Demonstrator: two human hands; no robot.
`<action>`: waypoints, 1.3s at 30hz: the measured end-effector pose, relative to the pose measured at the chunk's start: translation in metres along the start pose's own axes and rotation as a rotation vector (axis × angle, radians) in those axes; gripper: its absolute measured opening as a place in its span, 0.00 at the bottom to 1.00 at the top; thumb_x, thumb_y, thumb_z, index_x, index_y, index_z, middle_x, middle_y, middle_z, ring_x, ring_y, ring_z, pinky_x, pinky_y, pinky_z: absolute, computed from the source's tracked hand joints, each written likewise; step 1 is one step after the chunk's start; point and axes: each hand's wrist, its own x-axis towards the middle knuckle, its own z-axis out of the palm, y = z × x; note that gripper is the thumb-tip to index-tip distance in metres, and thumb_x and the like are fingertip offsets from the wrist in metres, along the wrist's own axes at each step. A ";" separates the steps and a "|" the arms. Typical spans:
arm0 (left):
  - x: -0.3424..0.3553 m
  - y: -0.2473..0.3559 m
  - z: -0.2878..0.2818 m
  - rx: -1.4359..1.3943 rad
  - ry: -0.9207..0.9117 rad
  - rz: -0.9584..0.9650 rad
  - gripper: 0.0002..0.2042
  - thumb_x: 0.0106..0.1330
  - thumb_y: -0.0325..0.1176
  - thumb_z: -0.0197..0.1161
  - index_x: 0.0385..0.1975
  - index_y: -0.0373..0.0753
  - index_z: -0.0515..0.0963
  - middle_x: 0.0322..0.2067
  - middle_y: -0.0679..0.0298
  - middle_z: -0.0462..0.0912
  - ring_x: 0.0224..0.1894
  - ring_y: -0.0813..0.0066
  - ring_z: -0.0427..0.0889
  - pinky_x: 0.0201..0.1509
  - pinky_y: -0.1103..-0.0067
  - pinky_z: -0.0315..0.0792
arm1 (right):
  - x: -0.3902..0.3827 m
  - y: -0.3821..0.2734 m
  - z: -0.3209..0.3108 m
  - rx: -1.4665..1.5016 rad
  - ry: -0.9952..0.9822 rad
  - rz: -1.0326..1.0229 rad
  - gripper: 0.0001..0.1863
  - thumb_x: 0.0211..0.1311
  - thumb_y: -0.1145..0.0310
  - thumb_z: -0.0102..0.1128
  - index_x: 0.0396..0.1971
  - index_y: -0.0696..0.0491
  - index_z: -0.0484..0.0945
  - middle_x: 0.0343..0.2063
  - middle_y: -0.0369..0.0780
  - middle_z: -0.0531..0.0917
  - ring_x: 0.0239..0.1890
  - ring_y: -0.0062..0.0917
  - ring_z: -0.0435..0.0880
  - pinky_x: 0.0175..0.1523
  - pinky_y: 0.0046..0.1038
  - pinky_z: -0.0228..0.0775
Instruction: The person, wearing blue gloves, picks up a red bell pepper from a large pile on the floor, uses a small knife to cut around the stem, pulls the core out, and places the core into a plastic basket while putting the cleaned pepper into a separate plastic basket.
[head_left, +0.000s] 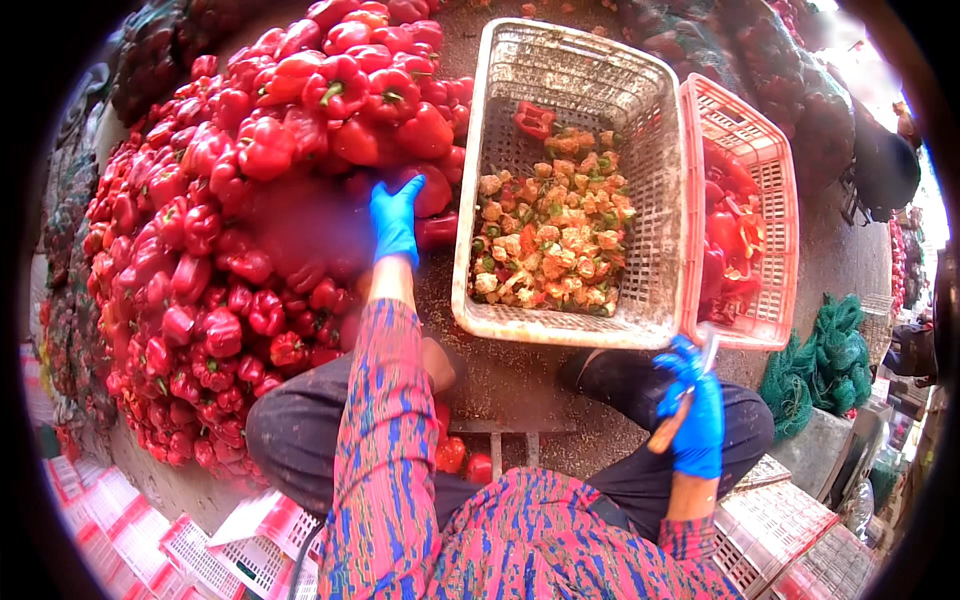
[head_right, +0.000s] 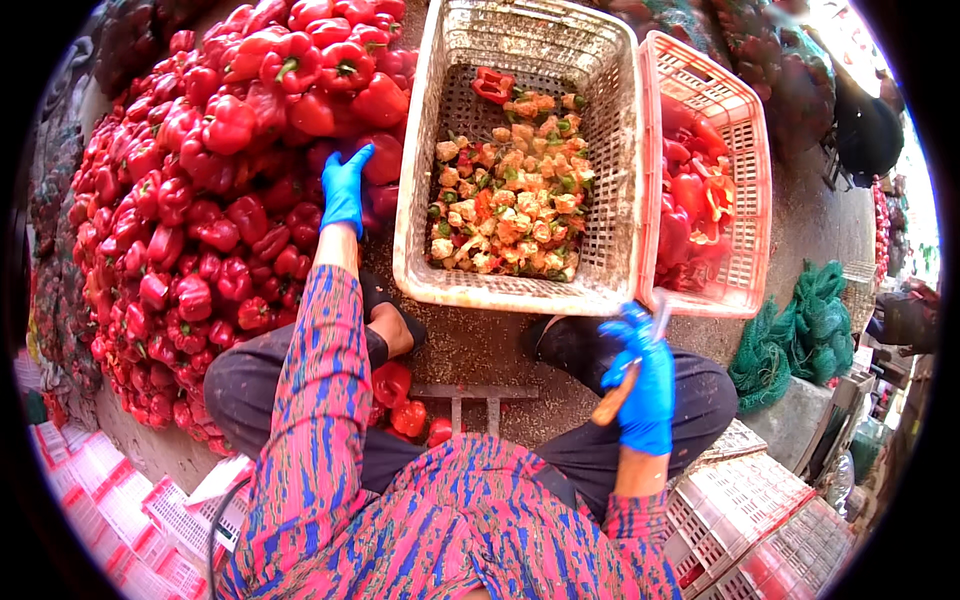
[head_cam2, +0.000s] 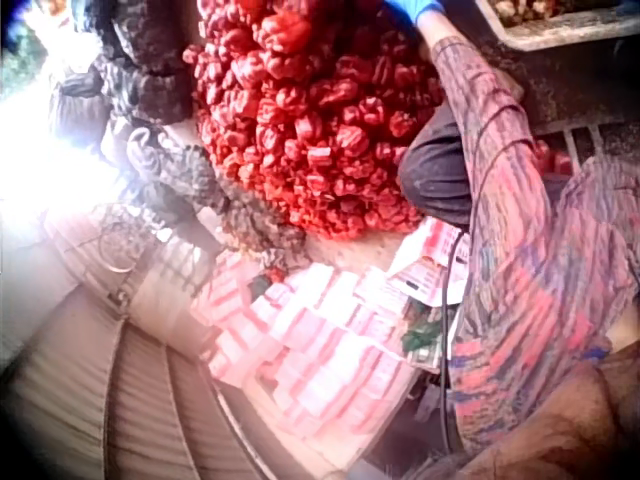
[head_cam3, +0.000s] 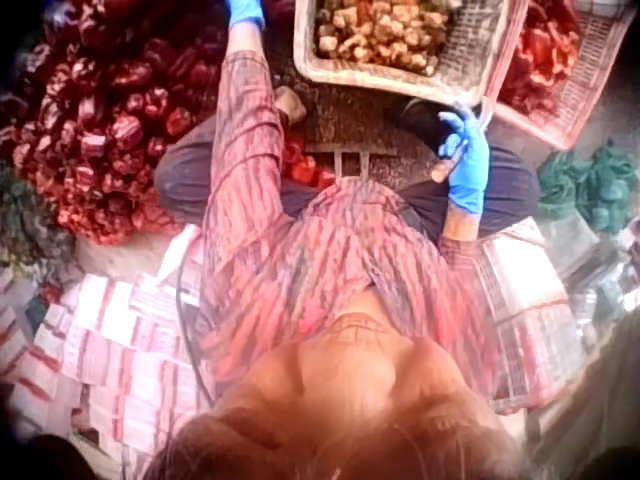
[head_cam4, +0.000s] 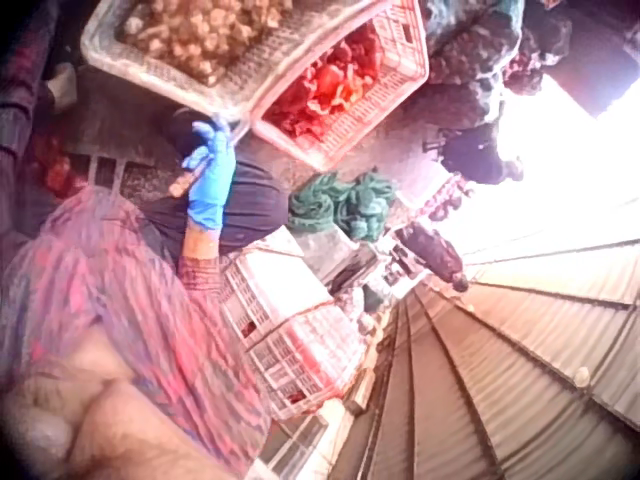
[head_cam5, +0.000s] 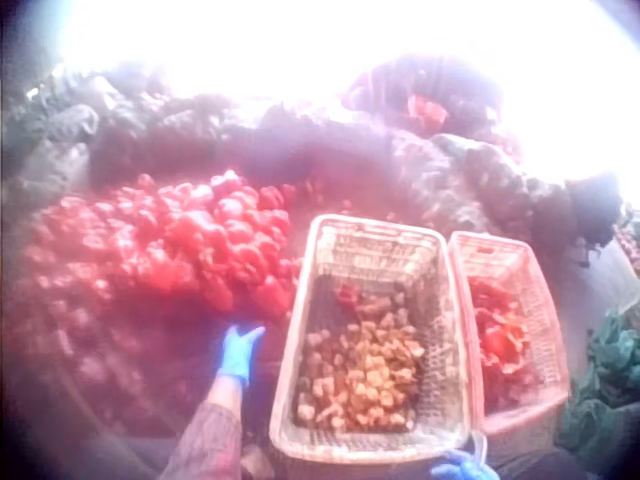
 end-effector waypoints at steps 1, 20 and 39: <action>0.016 -0.008 0.006 -0.082 -0.038 -0.043 0.39 0.50 0.42 0.77 0.57 0.24 0.69 0.58 0.50 0.73 0.57 0.62 0.73 0.62 0.68 0.67 | -0.003 0.012 0.016 -0.023 -0.029 0.033 0.24 0.68 0.56 0.50 0.56 0.56 0.72 0.37 0.41 0.84 0.15 0.16 0.72 0.20 0.18 0.66; -0.028 -0.020 -0.067 -1.222 -0.293 -0.167 0.29 0.66 0.46 0.61 0.64 0.41 0.65 0.60 0.53 0.69 0.61 0.55 0.70 0.64 0.56 0.67 | -0.019 0.036 0.130 -0.305 -0.438 -0.011 0.28 0.69 0.69 0.55 0.67 0.54 0.61 0.49 0.42 0.80 0.31 0.13 0.78 0.27 0.12 0.69; -0.284 0.095 -0.128 -0.692 -0.689 0.072 0.39 0.53 0.32 0.72 0.66 0.38 0.62 0.57 0.60 0.72 0.57 0.69 0.73 0.62 0.75 0.69 | -0.041 0.030 0.112 -0.110 -0.802 -0.140 0.34 0.63 0.60 0.64 0.66 0.51 0.61 0.39 0.33 0.79 0.23 0.12 0.71 0.24 0.17 0.65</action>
